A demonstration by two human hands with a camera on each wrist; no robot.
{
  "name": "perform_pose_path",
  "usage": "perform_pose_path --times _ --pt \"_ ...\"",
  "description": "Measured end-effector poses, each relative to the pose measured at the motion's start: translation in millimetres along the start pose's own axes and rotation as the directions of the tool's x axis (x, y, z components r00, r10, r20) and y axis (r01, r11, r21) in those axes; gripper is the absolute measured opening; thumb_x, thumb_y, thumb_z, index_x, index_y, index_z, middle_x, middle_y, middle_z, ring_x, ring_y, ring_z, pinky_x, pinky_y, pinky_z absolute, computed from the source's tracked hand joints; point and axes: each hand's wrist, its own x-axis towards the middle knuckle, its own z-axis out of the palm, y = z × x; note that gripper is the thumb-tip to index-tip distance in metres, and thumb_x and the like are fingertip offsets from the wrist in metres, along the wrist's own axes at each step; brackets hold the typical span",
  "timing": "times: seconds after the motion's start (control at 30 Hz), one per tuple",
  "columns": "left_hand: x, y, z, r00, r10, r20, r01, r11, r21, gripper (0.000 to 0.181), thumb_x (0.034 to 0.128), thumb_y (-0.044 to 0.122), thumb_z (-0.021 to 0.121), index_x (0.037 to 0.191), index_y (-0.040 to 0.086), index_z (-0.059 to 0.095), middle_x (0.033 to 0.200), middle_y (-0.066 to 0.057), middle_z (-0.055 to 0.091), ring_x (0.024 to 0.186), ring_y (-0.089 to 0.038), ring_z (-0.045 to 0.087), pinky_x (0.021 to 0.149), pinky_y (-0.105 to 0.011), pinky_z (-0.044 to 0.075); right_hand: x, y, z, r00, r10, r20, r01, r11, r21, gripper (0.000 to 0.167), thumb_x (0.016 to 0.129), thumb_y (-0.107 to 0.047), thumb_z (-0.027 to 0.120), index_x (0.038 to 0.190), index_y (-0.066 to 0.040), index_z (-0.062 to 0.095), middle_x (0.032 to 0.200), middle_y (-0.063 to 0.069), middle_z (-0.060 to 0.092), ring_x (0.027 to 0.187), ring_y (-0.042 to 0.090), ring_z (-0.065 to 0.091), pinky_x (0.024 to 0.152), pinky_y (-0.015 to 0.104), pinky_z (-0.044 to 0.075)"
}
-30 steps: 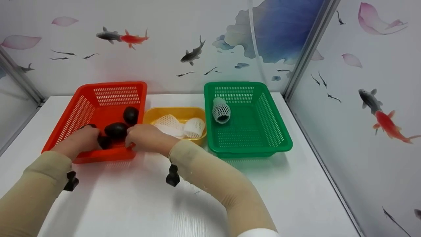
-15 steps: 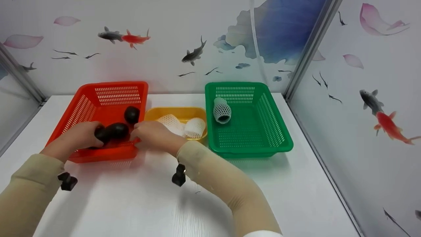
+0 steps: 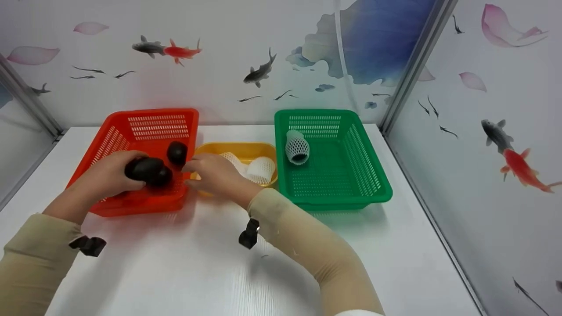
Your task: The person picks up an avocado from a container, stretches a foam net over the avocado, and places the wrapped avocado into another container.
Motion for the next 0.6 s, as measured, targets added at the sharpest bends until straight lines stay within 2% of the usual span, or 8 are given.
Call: perform_pose_path --times 0.2,0.33,0.5,0.6 --pt "-5.5 17.7 4.5 1.000 0.000 -0.020 -0.002 0.995 -0.098 0.065 0.0788 0.016 0.081 0.133 0.008 0.047 0.128 -0.012 0.050 0.117 -0.034 0.045 0.098 -0.059 0.041 -8.5 1 -1 0.997 0.061 -0.046 -0.059 0.998 0.034 0.034 0.092 -0.028 0.070 0.121 -0.011 0.067 0.112 0.001 0.067 0.104 0.018 0.059 0.092 0.030 0.047" --pt "-8.3 28.0 9.6 1.000 0.013 -0.027 -0.017 0.992 -0.127 0.072 0.0777 0.019 0.083 0.137 0.009 0.043 0.129 -0.011 0.050 0.117 -0.034 0.046 0.097 -0.059 0.043 -13.3 2 -1 0.993 0.100 -0.064 -0.096 0.994 0.060 0.038 0.091 -0.029 0.071 0.125 -0.013 0.064 0.111 0.001 0.065 0.103 0.016 0.059 0.090 0.028 0.048" --pt "-12.8 37.2 17.7 0.996 0.078 -0.045 -0.084 0.987 -0.139 0.071 0.0784 0.018 0.083 0.138 0.011 0.043 0.130 -0.008 0.050 0.118 -0.031 0.046 0.097 -0.056 0.044 -18.9 3 -1 0.986 0.156 -0.066 -0.149 0.983 0.108 0.047 0.090 -0.031 0.071 0.132 -0.015 0.057 0.116 0.000 0.063 0.105 0.015 0.057 0.090 0.027 0.048" --pt "-15.0 42.9 22.6 0.990 0.128 -0.056 -0.135 0.980 -0.149 0.068 0.0785 0.016 0.083 0.136 0.012 0.046 0.128 -0.006 0.051 0.117 -0.029 0.046 0.098 -0.054 0.044 -22.7 5 -1 0.984 0.162 -0.067 -0.152 0.979 0.134 0.050 0.090 -0.033 0.071 0.134 -0.016 0.054 0.119 -0.001 0.062 0.106 0.014 0.057 0.091 0.027 0.048"
